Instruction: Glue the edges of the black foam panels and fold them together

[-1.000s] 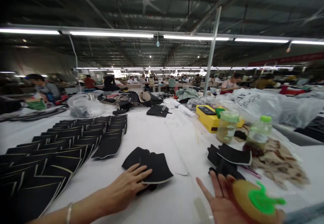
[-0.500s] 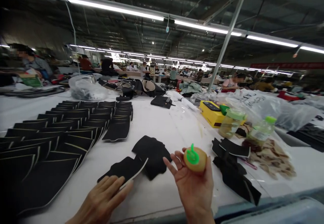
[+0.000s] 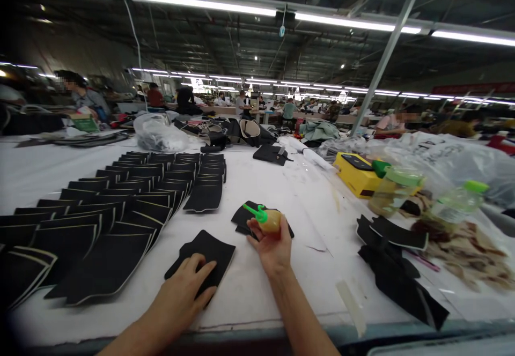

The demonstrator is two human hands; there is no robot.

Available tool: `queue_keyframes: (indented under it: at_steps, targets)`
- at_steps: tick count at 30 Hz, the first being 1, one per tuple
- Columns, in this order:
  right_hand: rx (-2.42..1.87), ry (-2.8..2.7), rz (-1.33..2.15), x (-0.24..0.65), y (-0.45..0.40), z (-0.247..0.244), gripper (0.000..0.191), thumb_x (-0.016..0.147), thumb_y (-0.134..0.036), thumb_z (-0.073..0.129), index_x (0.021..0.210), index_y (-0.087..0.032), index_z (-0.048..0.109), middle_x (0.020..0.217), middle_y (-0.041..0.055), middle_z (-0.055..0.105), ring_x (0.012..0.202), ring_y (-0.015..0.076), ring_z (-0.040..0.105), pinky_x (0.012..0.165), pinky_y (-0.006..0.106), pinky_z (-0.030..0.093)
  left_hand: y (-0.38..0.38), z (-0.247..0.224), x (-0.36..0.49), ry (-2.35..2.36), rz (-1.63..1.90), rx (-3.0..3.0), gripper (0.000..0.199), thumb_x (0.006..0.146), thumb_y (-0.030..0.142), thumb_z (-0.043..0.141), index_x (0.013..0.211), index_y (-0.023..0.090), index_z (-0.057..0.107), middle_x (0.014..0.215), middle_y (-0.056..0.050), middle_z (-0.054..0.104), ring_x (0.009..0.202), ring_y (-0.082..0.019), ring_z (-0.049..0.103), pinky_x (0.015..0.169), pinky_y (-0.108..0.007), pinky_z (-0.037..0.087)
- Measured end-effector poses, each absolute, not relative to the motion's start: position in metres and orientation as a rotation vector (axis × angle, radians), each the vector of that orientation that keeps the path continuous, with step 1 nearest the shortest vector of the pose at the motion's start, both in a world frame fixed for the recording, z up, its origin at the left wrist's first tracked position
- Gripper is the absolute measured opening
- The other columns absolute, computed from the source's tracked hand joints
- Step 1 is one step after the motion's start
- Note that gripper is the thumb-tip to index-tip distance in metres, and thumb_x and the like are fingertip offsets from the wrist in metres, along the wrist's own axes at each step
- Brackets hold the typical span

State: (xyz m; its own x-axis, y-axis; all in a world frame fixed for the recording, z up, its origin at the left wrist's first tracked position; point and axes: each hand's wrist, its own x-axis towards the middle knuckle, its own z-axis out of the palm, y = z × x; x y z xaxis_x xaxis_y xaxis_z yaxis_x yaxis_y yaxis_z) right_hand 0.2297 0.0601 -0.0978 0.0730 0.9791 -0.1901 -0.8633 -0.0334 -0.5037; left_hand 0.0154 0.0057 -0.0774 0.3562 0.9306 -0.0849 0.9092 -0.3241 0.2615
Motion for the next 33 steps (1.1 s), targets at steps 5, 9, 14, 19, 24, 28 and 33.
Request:
queue_keyframes:
  at_steps: [5, 9, 14, 19, 24, 28, 33]
  targets:
    - [-0.554, -0.292, 1.493, 0.246, 0.058, -0.082, 0.046, 0.085, -0.058, 0.053, 0.093, -0.016, 0.070, 0.093, 0.0142, 0.072, 0.100, 0.0303, 0.065, 0.097, 0.063, 0.039, 0.018, -0.064, 0.028, 1.667, -0.079, 2.325, 0.041, 0.083, 0.023, 0.053, 0.123, 0.015, 0.057, 0.118, -0.015, 0.051, 0.110, -0.030, 0.053, 0.084, -0.040, 0.052]
    - [-0.567, -0.406, 1.406, 0.255, 0.027, -0.069, 0.039, 0.077, -0.049, 0.070, 0.100, -0.017, 0.068, 0.093, 0.0109, 0.073, 0.089, 0.0297, 0.069, 0.082, 0.053, 0.055, 0.024, -0.055, 0.033, 1.634, -0.130, 2.363, 0.030, 0.083, 0.022, 0.053, 0.110, 0.012, 0.060, 0.112, -0.016, 0.053, 0.103, -0.031, 0.058, 0.081, -0.043, 0.052]
    - [-0.713, -0.430, 1.179, 0.263, 0.003, -0.059, 0.035, 0.066, -0.033, 0.082, 0.096, -0.021, 0.068, 0.090, 0.0037, 0.073, 0.075, 0.0256, 0.070, 0.062, 0.042, 0.062, 0.027, -0.055, 0.043, 1.674, -0.129, 2.366, 0.027, 0.076, 0.019, 0.054, 0.101, 0.010, 0.059, 0.106, -0.016, 0.055, 0.099, -0.031, 0.059, 0.079, -0.042, 0.052]
    - [-0.791, -0.462, 1.084, 0.260, -0.005, -0.050, 0.038, 0.064, -0.033, 0.084, 0.095, -0.018, 0.068, 0.087, 0.0044, 0.073, 0.075, 0.0225, 0.070, 0.060, 0.033, 0.063, 0.026, -0.056, 0.052, 1.686, -0.103, 2.376, 0.029, 0.071, 0.012, 0.052, 0.098, 0.007, 0.062, 0.105, -0.019, 0.057, 0.098, -0.032, 0.061, 0.080, -0.041, 0.052]
    - [-0.810, -0.488, 1.061, 0.259, -0.005, -0.048, 0.042, 0.062, -0.034, 0.085, 0.096, -0.017, 0.067, 0.088, 0.0042, 0.072, 0.078, 0.0214, 0.069, 0.065, 0.032, 0.062, 0.030, -0.057, 0.053, 1.652, -0.086, 2.418, 0.030, 0.074, 0.006, 0.045, 0.096, 0.005, 0.066, 0.103, -0.020, 0.060, 0.093, -0.032, 0.064, 0.077, -0.043, 0.052]
    - [-0.845, -0.541, 1.042, 0.262, -0.004, -0.049, 0.048, 0.061, -0.034, 0.086, 0.100, -0.017, 0.065, 0.091, 0.0056, 0.071, 0.080, 0.0222, 0.068, 0.068, 0.034, 0.062, 0.042, -0.059, 0.039, 1.582, -0.057, 2.441, 0.030, 0.083, 0.013, 0.039, 0.090, 0.011, 0.068, 0.099, -0.017, 0.063, 0.084, -0.030, 0.066, 0.073, -0.042, 0.050]
    - [-0.966, -0.722, 0.916, 0.257, -0.009, -0.053, 0.051, 0.062, -0.036, 0.085, 0.103, -0.019, 0.060, 0.091, 0.0025, 0.065, 0.082, 0.0196, 0.063, 0.068, 0.031, 0.060, 0.052, -0.061, 0.021, 1.467, 0.019, 2.413, 0.040, 0.090, 0.019, 0.031, 0.109, 0.023, 0.066, 0.092, -0.007, 0.067, 0.082, -0.023, 0.065, 0.072, -0.034, 0.047]
